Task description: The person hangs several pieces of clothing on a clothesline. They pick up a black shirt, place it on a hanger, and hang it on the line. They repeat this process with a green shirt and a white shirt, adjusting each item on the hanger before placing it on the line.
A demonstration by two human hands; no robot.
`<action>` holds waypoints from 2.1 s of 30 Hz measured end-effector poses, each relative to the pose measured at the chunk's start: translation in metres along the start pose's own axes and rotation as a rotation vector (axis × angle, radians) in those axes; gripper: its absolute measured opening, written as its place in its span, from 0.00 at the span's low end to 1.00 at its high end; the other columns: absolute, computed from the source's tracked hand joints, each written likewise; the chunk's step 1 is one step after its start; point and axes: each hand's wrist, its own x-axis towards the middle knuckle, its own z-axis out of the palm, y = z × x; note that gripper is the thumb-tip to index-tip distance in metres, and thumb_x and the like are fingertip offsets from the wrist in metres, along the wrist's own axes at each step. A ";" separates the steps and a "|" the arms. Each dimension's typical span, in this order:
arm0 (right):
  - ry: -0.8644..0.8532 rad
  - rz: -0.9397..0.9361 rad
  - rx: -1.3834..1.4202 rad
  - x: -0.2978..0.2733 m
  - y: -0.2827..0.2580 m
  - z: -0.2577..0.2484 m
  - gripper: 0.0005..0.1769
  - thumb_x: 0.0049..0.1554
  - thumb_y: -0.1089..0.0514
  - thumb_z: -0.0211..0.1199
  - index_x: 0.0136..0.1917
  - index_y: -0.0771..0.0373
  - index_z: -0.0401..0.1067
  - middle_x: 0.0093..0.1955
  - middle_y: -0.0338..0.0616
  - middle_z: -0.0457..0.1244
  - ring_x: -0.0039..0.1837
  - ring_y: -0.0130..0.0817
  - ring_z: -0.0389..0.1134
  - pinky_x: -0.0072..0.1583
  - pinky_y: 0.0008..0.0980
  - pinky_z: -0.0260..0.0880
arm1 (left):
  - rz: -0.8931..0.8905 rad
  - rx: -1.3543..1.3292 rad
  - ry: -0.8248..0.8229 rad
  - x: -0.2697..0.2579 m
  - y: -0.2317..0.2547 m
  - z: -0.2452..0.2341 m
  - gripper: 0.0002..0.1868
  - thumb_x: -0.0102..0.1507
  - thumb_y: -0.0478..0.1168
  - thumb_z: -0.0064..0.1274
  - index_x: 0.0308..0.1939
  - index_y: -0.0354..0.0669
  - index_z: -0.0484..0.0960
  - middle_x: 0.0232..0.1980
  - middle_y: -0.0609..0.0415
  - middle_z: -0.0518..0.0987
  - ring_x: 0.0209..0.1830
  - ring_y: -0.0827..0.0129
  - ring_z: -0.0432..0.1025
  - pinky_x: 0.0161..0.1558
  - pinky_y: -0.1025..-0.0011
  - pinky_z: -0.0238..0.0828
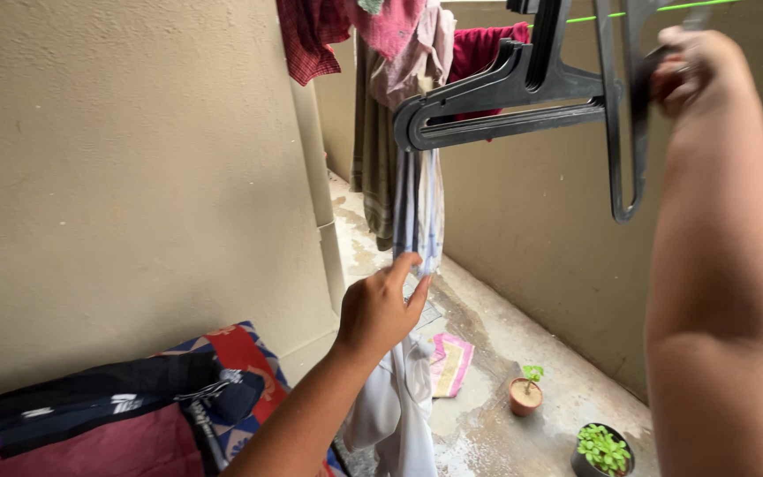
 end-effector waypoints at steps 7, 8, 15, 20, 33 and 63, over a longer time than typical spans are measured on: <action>-0.008 -0.183 -0.166 -0.047 0.023 0.000 0.13 0.67 0.50 0.65 0.47 0.58 0.68 0.36 0.37 0.58 0.31 0.25 0.56 0.30 0.28 0.55 | -0.009 -0.044 0.055 -0.031 -0.015 -0.022 0.13 0.65 0.44 0.58 0.49 0.42 0.78 0.30 0.44 0.83 0.27 0.50 0.79 0.29 0.60 0.74; -0.027 -0.256 -0.280 -0.072 0.049 0.000 0.13 0.68 0.50 0.65 0.50 0.60 0.68 0.37 0.41 0.59 0.31 0.28 0.56 0.31 0.31 0.55 | -0.042 -0.060 0.037 -0.034 -0.019 -0.020 0.11 0.65 0.44 0.57 0.48 0.43 0.79 0.28 0.44 0.82 0.27 0.50 0.78 0.29 0.59 0.73; -0.169 -0.475 -0.055 -0.255 0.228 -0.040 0.10 0.75 0.64 0.61 0.58 0.68 0.60 0.42 0.39 0.63 0.43 0.26 0.67 0.47 0.26 0.66 | -0.255 -0.267 -0.011 -0.061 -0.057 0.004 0.06 0.71 0.43 0.51 0.47 0.46 0.78 0.22 0.47 0.76 0.23 0.51 0.75 0.26 0.58 0.64; -0.061 -0.381 0.022 -0.344 0.376 -0.060 0.08 0.76 0.65 0.59 0.60 0.68 0.61 0.47 0.42 0.64 0.46 0.26 0.68 0.55 0.27 0.70 | -0.387 -0.372 -0.033 -0.096 -0.064 0.013 0.06 0.71 0.41 0.50 0.48 0.44 0.78 0.19 0.49 0.71 0.17 0.58 0.70 0.23 0.63 0.59; 0.117 -0.223 -0.193 -0.407 0.438 -0.089 0.07 0.73 0.65 0.59 0.58 0.69 0.62 0.45 0.43 0.66 0.47 0.25 0.69 0.52 0.23 0.69 | -0.522 -0.572 0.000 -0.151 -0.091 0.046 0.08 0.72 0.41 0.51 0.47 0.40 0.78 0.19 0.59 0.63 0.18 0.78 0.55 0.23 0.72 0.53; 0.041 -0.222 -0.290 -0.446 0.431 -0.055 0.06 0.68 0.64 0.60 0.56 0.69 0.67 0.43 0.46 0.70 0.43 0.23 0.68 0.44 0.23 0.66 | -0.499 -0.571 0.086 -0.163 -0.072 0.067 0.12 0.70 0.43 0.55 0.39 0.37 0.80 0.19 0.59 0.65 0.19 0.80 0.56 0.22 0.74 0.51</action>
